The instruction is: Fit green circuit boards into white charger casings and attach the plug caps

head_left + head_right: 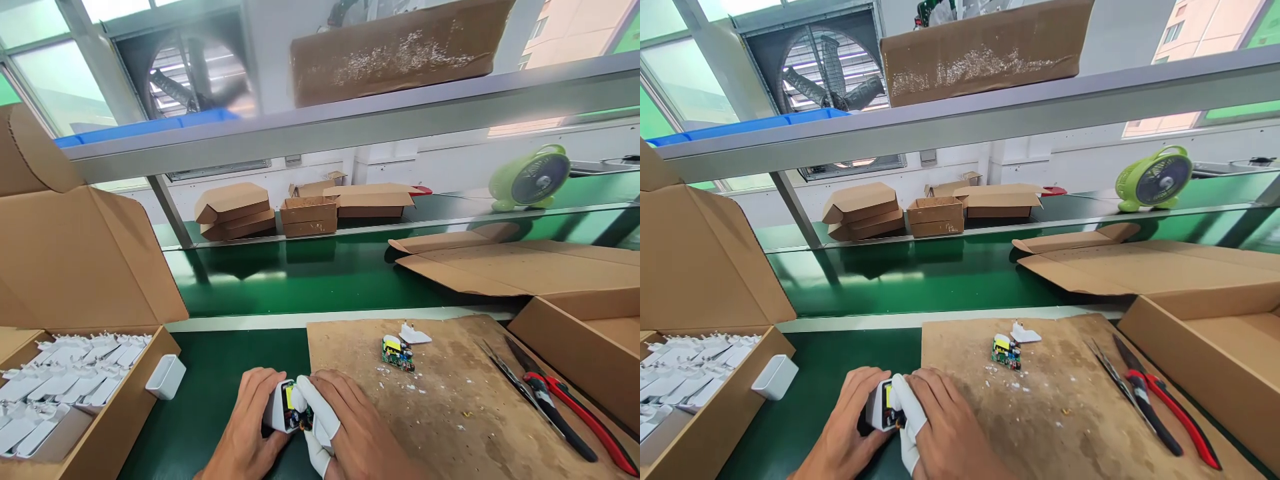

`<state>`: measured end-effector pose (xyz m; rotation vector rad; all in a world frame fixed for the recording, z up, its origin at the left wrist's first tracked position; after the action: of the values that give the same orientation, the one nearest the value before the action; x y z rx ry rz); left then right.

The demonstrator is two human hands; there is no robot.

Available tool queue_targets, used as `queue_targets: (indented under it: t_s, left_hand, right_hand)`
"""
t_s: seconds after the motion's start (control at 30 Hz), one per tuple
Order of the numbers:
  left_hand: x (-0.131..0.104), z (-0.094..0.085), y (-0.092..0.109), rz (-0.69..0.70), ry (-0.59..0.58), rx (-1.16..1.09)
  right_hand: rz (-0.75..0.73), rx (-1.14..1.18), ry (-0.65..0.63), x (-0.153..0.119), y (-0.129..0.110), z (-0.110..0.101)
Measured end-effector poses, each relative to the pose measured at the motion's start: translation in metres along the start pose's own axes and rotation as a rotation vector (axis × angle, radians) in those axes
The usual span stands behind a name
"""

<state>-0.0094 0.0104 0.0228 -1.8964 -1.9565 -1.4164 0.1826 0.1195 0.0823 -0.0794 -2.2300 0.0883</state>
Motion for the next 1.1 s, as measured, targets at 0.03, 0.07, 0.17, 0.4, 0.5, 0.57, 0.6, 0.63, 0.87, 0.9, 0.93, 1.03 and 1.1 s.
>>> queue_targets:
  t_s: [0.03,0.07,0.17,0.4,0.5,0.57,0.6,0.63,0.87,0.9,0.93,1.03,1.1]
  left_hand:
    - [0.000,0.000,0.000,0.003,0.006,0.003]
    - [0.000,0.000,0.000,0.009,0.010,0.004]
    - [0.000,0.000,0.003,0.003,-0.014,0.009]
    - [0.001,0.003,0.006,-0.345,-0.201,-0.460]
    - [0.003,0.002,0.003,-0.505,-0.164,-0.681]
    - [0.005,-0.002,0.001,-0.589,-0.122,-0.764]
    - [0.007,-0.003,0.000,-0.627,-0.104,-0.776]
    - [0.008,-0.005,0.000,-0.662,-0.092,-0.775]
    - [0.010,-0.001,0.001,-0.748,-0.056,-0.791]
    - [0.010,0.001,0.001,-0.760,-0.049,-0.806]
    - [0.009,0.002,0.002,-0.768,-0.043,-0.815]
    - [0.008,0.001,0.003,-0.739,-0.034,-0.812]
    - [0.010,-0.002,0.004,-0.703,-0.042,-0.795]
  right_hand:
    - [0.005,0.003,-0.010,-0.002,0.001,0.002]
    - [0.009,0.008,-0.016,-0.003,0.001,0.004]
    - [0.013,0.032,-0.027,-0.006,0.003,0.010]
    - [0.216,0.249,-0.086,0.002,0.010,0.003]
    - [0.252,0.255,-0.110,-0.003,0.012,0.004]
    - [0.233,0.232,-0.159,-0.007,0.011,0.006]
    - [0.227,0.223,-0.195,-0.008,0.011,0.008]
    - [0.230,0.222,-0.243,-0.009,0.010,0.009]
    - [0.334,0.233,-0.392,0.004,0.005,0.010]
    - [0.342,0.208,-0.383,0.005,0.005,0.010]
    - [0.344,0.170,-0.370,0.006,0.005,0.010]
    - [0.273,0.131,-0.302,0.003,0.004,0.011]
    - [0.259,0.183,-0.266,-0.001,0.004,0.014]
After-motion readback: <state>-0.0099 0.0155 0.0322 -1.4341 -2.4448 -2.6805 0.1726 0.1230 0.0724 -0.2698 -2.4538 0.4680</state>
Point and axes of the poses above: each hand's wrist, its own x-axis towards the middle knuckle, its own z-axis out of the palm, y = z × x, the point moved 2 cm from there along x, towards the middle knuckle, and after that the axes turned 12 degrees about y, right-handed, at the moved point
